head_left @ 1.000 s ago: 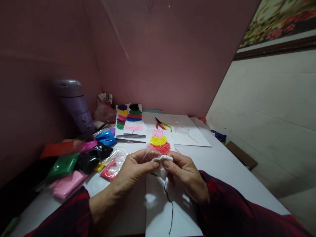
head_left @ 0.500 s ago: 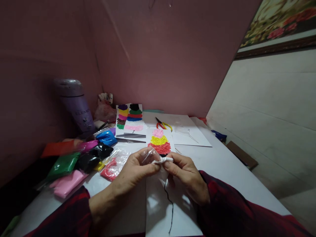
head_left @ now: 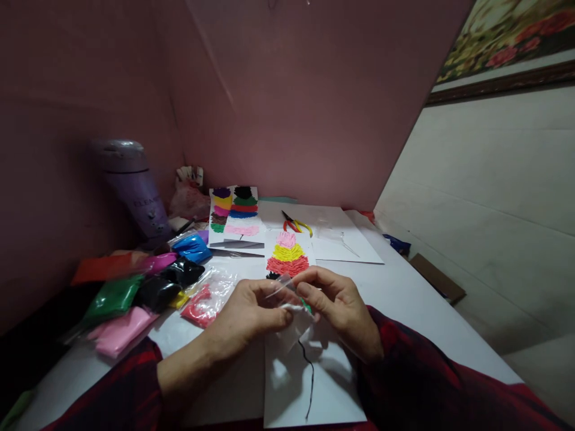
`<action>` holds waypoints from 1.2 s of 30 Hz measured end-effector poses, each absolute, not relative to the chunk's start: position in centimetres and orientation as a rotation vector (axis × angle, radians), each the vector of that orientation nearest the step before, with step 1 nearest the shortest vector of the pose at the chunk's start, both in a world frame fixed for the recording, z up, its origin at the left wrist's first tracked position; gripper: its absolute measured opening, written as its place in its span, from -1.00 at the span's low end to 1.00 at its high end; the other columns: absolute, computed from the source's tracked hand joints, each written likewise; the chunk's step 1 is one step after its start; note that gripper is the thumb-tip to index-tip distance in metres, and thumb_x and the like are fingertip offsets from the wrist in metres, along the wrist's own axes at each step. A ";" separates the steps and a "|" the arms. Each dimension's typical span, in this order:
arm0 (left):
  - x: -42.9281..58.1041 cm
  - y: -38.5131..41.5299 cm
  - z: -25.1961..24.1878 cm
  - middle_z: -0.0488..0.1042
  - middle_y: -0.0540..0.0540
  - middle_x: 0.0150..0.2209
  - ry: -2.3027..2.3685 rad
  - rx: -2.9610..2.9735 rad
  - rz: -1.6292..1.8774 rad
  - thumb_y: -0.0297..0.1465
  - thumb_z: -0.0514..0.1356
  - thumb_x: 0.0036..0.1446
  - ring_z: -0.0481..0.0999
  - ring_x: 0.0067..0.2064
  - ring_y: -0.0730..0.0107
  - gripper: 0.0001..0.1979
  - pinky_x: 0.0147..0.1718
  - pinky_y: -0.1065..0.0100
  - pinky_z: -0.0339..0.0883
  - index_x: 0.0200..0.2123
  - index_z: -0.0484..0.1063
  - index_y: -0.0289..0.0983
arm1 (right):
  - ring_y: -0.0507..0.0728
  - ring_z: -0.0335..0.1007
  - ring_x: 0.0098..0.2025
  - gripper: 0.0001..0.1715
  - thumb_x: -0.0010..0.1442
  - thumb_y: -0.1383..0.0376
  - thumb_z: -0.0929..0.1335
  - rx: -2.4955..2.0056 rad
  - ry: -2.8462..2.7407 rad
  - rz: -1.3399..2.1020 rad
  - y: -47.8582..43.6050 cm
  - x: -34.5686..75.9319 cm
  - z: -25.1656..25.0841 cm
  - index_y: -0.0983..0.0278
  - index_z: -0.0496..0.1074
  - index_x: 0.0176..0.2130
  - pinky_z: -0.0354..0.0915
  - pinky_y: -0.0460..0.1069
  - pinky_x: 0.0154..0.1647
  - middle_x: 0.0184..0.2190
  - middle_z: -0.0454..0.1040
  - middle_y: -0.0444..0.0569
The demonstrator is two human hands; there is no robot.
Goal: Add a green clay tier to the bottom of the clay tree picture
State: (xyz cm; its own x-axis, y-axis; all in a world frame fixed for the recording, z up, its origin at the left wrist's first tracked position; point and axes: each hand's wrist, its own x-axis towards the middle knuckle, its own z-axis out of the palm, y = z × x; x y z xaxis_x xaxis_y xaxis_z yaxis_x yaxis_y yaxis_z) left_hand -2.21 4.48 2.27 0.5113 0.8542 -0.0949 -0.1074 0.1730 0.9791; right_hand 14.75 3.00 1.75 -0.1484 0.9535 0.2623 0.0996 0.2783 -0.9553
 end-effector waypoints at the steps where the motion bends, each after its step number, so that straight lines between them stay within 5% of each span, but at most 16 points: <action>1: -2.2 4.4 2.3 0.53 -0.05 -0.49 0.787 1.224 0.774 -0.47 0.33 -0.19 0.43 -0.44 0.38 -0.89 -0.40 0.38 0.21 -0.47 0.55 -0.31 | 0.00 0.24 -0.49 -0.70 0.12 0.09 0.39 -1.013 -1.505 1.066 3.0 14.7 1.7 0.29 0.46 -0.34 0.15 -0.10 -0.56 -0.47 0.41 -0.09; 10: -2.4 4.3 3.2 0.51 -0.01 -0.50 0.773 1.337 0.657 -0.52 0.26 -0.18 0.39 -0.42 0.40 -0.91 -0.39 0.41 0.18 -0.51 0.55 -0.29 | -0.08 0.09 -0.62 -0.73 0.12 0.14 0.39 -0.950 -1.463 1.244 2.9 14.7 1.5 0.30 0.34 -0.41 0.07 -0.14 -0.63 -0.58 0.30 -0.21; 36: -2.4 4.6 3.2 0.33 0.05 -0.51 0.638 1.359 0.548 -0.48 0.22 -0.18 0.22 -0.47 0.48 -0.90 -0.46 0.43 0.05 -0.47 0.41 -0.30 | -0.05 0.16 -0.59 -0.75 0.14 0.16 0.36 -0.924 -1.432 1.194 2.9 14.4 1.4 0.28 0.28 -0.41 0.12 -0.10 -0.58 -0.59 0.27 -0.22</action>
